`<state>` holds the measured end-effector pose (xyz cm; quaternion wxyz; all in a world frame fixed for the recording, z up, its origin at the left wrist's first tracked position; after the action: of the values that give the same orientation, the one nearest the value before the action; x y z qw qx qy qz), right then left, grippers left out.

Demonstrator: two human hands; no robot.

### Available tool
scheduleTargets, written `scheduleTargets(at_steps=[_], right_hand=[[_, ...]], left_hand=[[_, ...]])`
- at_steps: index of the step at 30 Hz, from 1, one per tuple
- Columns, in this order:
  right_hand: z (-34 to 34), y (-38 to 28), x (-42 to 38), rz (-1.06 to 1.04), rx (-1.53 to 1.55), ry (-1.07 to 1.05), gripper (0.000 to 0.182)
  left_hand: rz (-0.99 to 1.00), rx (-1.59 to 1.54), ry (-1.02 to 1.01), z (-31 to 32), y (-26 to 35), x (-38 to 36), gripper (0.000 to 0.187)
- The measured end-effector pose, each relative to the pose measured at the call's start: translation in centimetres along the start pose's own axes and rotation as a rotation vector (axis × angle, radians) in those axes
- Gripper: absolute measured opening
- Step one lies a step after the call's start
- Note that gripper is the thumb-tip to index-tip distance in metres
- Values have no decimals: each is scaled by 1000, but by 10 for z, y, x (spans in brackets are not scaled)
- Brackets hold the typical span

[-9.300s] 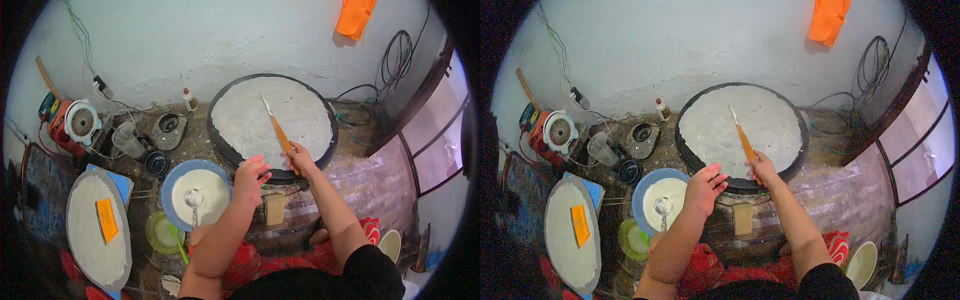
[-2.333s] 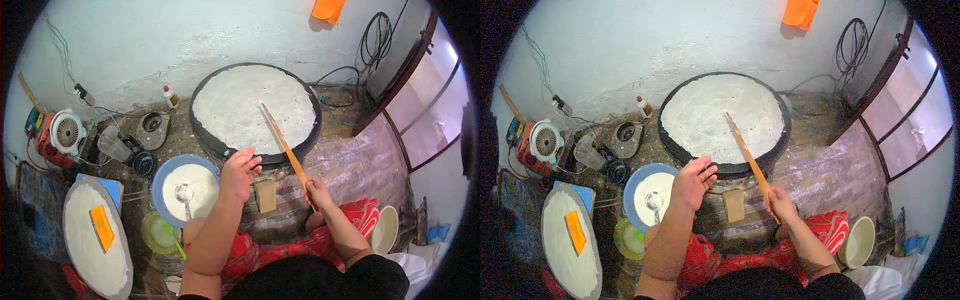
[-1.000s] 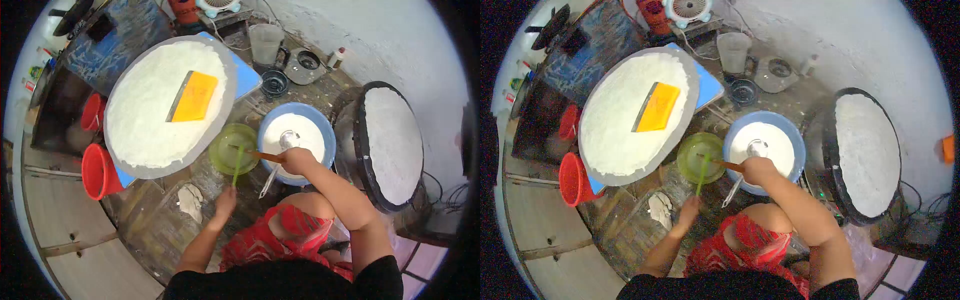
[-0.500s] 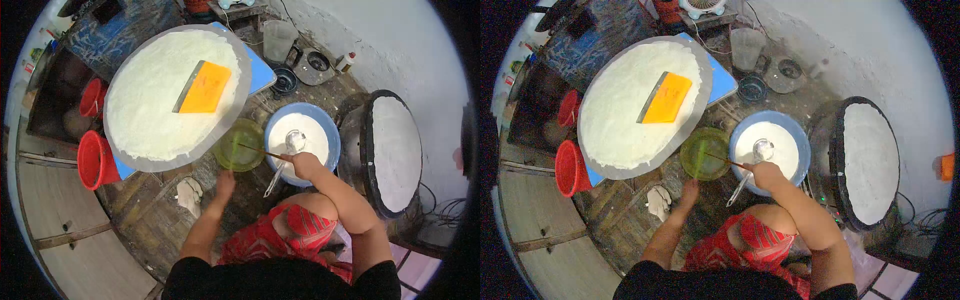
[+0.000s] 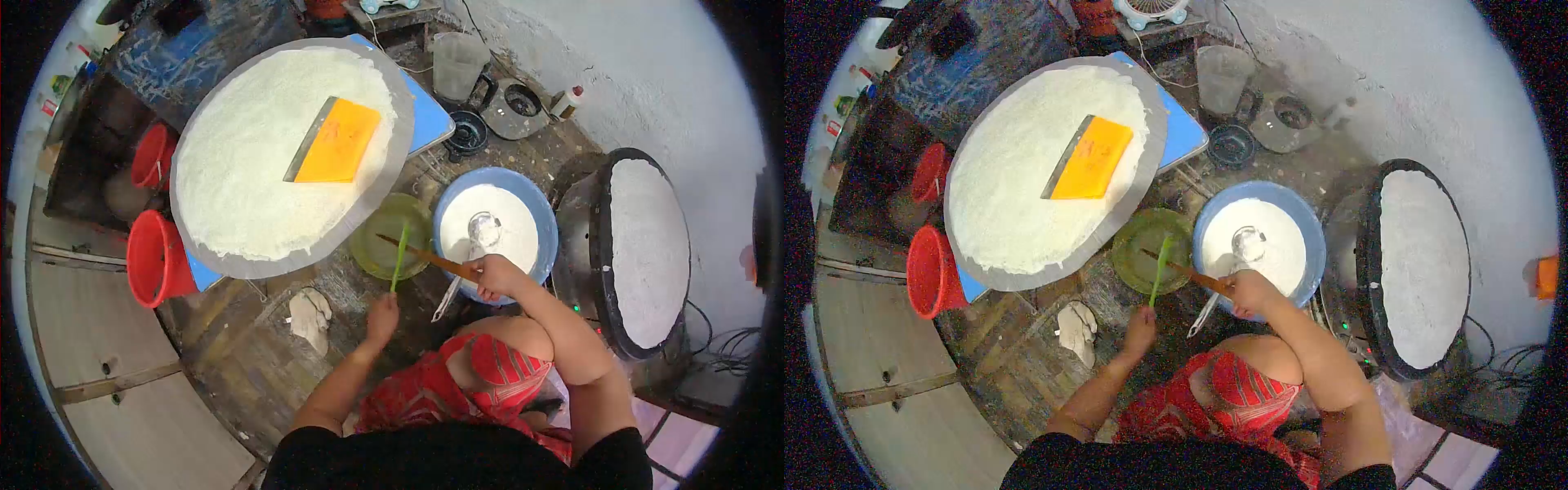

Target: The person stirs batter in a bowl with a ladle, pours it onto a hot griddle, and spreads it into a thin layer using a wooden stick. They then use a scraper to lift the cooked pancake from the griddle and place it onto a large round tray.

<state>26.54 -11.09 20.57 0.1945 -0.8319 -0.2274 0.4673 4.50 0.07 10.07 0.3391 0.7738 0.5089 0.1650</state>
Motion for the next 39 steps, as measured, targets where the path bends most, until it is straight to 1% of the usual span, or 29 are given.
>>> scheduleTargets(at_steps=[1,3,4,5,7,8,9,11,12,14,16,17,18,19,20,21,23,24,26,27,29,30,32,33,35,36,38,39], right_hand=[[2,3,2,2,5,-5,45],[-1,7,4,10,-42,43,43],[-5,-1,-4,17,-18,48,44],[-9,-3,-8,17,-20,50,44],[-20,-6,-16,8,-16,73,47],[-30,-7,-22,-60,-102,101,49],[-38,-3,-30,-59,-97,112,49],[-59,-1,-53,-189,-52,241,44],[-66,6,-66,-96,12,233,36],[-75,23,-87,-59,43,274,34],[-79,40,-108,1,104,317,32],[-77,51,-115,4,109,333,32],[-75,60,-119,-55,153,399,31],[-75,71,-122,-114,198,465,31],[-76,80,-125,-165,65,508,30],[-74,87,-127,-163,69,521,30],[-74,90,-135,-200,-63,607,29],[-73,90,-135,-201,-60,612,29],[-71,70,-135,-405,-386,703,33],[-70,62,-133,-413,-381,706,33],[-71,43,-129,-358,-459,717,29],[-71,31,-129,-345,-470,704,30],[-70,24,-125,-367,-442,709,30],[-70,21,-125,-376,-416,716,30],[-72,20,-130,-408,-451,689,30],[-72,22,-136,-380,-487,677,29],[-73,33,-144,-345,-523,669,28],[-75,40,-149,-394,-415,692,31]], left_hand=[[-2,7,-3,2,0,1,32],[-224,58,-14,13,-21,9,33],[-280,-64,-40,60,-91,23,33],[-279,-67,-40,45,-74,28,33],[-335,218,-63,19,-47,39,35],[-305,272,-129,36,-67,46,37],[-293,271,-131,35,-69,44,37],[-87,160,-89,27,-48,44,37],[-74,157,-96,24,-41,42,37],[-202,192,-75,18,-35,37,33],[-183,210,-66,31,-48,37,33],[-180,231,-48,30,-47,37,33],[-166,225,-49,29,-46,36,33],[-106,236,-53,19,-32,33,34],[-46,248,-58,14,-22,31,35],[-33,245,-60,16,-23,31,35],[-135,31,12,12,-27,29,35],[-130,31,13,11,-27,25,35],[-71,-55,-15,-11,2,9,31],[-67,-52,-7,-24,16,-1,31],[115,-227,-9,-41,50,-23,29],[115,-224,3,-41,49,-28,29],[81,-275,-114,-32,45,-36,29],[79,-274,-106,-31,43,-36,29],[24,-316,-56,-25,36,-30,30],[24,-318,-55,-17,28,-22,30],[83,-172,100,-16,14,0,31],[92,-175,93,-15,12,6,31]])
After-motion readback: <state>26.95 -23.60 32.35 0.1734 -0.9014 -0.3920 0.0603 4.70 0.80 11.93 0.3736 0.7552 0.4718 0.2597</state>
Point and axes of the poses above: each hand's wrist, its own x-axis towards the middle knuckle, its own z-axis out of the palm, y = z × x, the point moved 6 cm from there along x, towards the middle knuckle, and after that the axes turned 15 degrees about y, right-handed, at the moved point
